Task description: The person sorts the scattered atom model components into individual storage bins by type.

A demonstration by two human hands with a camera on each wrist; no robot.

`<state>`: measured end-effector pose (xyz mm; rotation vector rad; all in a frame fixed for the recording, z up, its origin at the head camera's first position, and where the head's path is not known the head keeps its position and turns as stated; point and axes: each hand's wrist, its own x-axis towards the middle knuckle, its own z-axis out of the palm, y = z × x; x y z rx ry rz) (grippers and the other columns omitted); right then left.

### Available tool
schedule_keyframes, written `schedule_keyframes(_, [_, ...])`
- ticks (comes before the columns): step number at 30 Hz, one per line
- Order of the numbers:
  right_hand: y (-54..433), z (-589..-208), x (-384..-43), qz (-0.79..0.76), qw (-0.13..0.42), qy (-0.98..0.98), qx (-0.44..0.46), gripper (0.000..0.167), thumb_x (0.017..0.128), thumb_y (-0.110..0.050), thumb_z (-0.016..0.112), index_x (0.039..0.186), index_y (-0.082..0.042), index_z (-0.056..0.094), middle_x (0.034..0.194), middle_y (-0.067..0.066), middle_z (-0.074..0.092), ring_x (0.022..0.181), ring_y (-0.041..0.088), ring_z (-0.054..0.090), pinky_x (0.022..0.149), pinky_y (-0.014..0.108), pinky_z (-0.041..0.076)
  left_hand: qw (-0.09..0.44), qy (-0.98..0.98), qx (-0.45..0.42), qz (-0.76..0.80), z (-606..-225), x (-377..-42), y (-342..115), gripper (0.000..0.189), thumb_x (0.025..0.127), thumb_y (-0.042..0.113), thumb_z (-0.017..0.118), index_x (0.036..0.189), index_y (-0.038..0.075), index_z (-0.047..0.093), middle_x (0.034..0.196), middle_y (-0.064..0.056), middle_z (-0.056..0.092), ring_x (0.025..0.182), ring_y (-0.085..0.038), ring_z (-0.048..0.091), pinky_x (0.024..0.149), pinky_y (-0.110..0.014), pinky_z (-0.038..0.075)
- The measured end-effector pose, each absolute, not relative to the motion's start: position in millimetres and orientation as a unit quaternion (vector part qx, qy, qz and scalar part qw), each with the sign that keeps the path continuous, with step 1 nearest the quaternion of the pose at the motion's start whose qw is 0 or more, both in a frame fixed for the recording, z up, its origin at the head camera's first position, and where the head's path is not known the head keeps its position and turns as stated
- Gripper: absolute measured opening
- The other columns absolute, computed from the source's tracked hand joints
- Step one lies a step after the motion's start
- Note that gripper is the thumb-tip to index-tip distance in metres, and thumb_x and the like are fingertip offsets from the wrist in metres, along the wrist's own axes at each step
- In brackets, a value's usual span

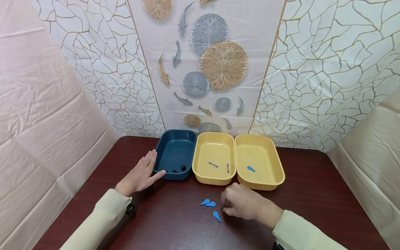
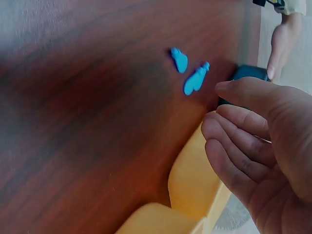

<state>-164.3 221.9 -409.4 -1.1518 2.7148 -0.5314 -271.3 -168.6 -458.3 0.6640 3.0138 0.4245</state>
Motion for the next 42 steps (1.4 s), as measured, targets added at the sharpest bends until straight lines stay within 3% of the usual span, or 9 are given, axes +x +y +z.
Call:
schedule_keyframes(7, [214, -424, -162, -0.194, 0.086, 0.896, -0.391, 0.006, 0.088, -0.011, 0.083, 0.088, -0.011, 0.077, 0.075, -0.009, 0.067, 0.068, -0.006, 0.058, 0.06, 0.012, 0.049, 0.016, 0.967, 0.214, 0.138, -458, -271, -168, 0.097, 0.106, 0.062, 0.046, 0.167, -0.006, 0.013, 0.177, -0.023, 0.012, 0.165, -0.043, 0.013, 0.134, -0.058, 0.017])
schedule_keyframes(16, [208, -440, -159, -0.205, 0.094, 0.895, -0.385, 0.017, 0.088, -0.011, 0.083, 0.078, -0.019, 0.071, 0.072, -0.013, 0.063, 0.065, -0.008, 0.055, 0.056, 0.011, 0.046, 0.016, 0.967, 0.213, 0.139, -457, -272, -167, 0.097, 0.106, 0.063, 0.046, 0.167, -0.005, 0.012, 0.177, -0.023, 0.011, 0.165, -0.043, 0.013, 0.134, -0.058, 0.017])
schedule_keyframes(24, [205, -451, -156, -0.195, 0.071, 0.903, -0.377, 0.015, 0.087, -0.012, 0.084, 0.079, -0.019, 0.073, 0.07, -0.015, 0.063, 0.064, -0.011, 0.051, 0.055, 0.01, 0.044, 0.014, 0.967, 0.216, 0.138, -457, -273, -167, 0.097, 0.106, 0.062, 0.046, 0.167, -0.005, 0.013, 0.177, -0.023, 0.011, 0.165, -0.043, 0.013, 0.134, -0.057, 0.017])
schedule_keyframes(33, [204, -453, -159, -0.205, 0.088, 0.905, -0.362, 0.013, 0.086, -0.007, 0.082, 0.082, -0.016, 0.074, 0.072, -0.017, 0.063, 0.064, -0.012, 0.054, 0.054, 0.01, 0.047, 0.006, 0.966, 0.222, 0.136, -457, -273, -168, 0.097, 0.107, 0.062, 0.046, 0.166, -0.007, 0.013, 0.176, -0.024, 0.012, 0.165, -0.042, 0.014, 0.134, -0.057, 0.017])
schedule_keyframes(42, [209, -444, -163, -0.209, 0.072, 0.898, -0.381, 0.012, 0.084, -0.006, 0.08, 0.083, -0.015, 0.073, 0.076, -0.013, 0.064, 0.066, -0.009, 0.055, 0.057, 0.011, 0.048, -0.002, 0.964, 0.224, 0.142, -458, -271, -169, 0.096, 0.106, 0.061, 0.048, 0.165, -0.008, 0.015, 0.176, -0.026, 0.014, 0.164, -0.044, 0.016, 0.133, -0.059, 0.019])
